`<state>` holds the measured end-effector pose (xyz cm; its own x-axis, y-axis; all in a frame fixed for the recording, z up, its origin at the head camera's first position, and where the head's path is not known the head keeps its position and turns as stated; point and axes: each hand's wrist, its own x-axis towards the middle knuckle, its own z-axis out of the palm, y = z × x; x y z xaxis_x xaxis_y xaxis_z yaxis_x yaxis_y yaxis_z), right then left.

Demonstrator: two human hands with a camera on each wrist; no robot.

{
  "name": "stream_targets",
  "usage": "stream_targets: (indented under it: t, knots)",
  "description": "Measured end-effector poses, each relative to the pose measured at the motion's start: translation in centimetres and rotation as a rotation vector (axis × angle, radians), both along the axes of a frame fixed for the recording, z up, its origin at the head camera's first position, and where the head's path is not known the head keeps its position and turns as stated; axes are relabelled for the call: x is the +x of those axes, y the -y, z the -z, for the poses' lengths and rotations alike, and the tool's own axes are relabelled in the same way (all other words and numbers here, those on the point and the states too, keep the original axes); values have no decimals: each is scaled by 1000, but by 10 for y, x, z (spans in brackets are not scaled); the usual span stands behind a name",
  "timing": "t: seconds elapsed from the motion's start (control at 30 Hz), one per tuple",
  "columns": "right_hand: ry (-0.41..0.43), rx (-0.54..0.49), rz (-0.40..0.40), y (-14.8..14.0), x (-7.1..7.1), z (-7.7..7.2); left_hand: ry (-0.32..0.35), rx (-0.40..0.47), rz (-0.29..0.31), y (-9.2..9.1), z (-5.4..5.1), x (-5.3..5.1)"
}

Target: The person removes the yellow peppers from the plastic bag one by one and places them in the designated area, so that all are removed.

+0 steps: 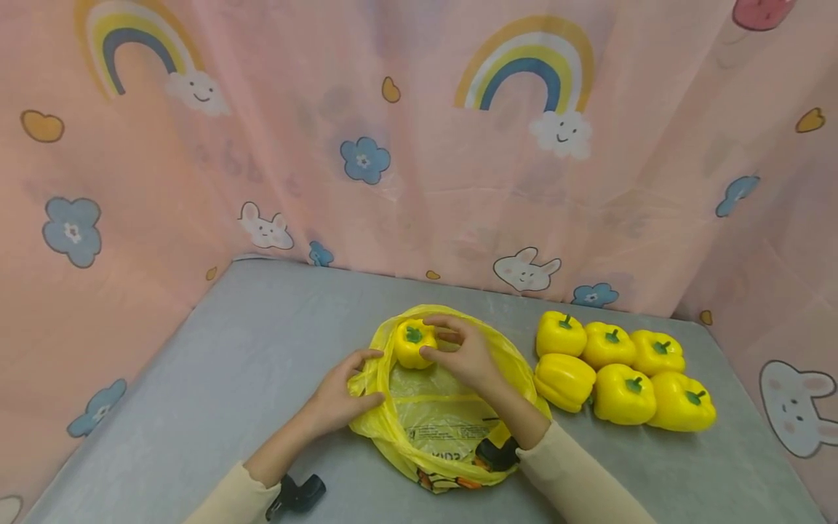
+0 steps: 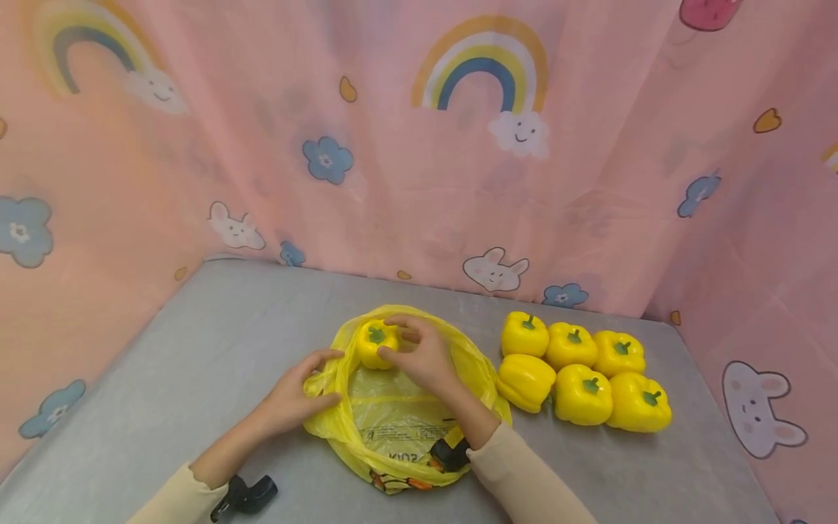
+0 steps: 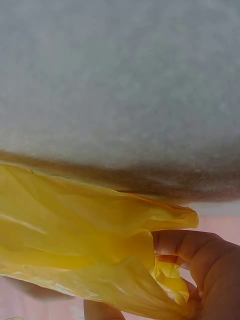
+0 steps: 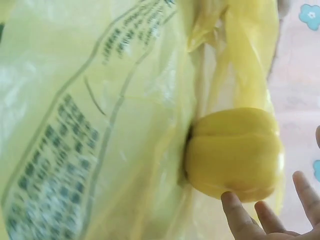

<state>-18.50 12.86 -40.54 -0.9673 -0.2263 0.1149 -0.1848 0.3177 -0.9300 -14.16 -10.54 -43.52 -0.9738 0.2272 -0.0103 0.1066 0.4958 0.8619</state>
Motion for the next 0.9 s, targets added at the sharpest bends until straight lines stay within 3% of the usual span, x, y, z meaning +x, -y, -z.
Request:
stream_targets:
  t: [0.43, 0.73, 0.9]
  knots:
    - [8, 106, 59, 9, -5, 14, -13, 6, 7, 0, 0, 1]
    - [-56, 51, -39, 12, -13, 25, -12, 0, 6, 0, 2, 1]
    - [-46, 16, -77, 12, -14, 29, -15, 10, 4, 0, 4, 1]
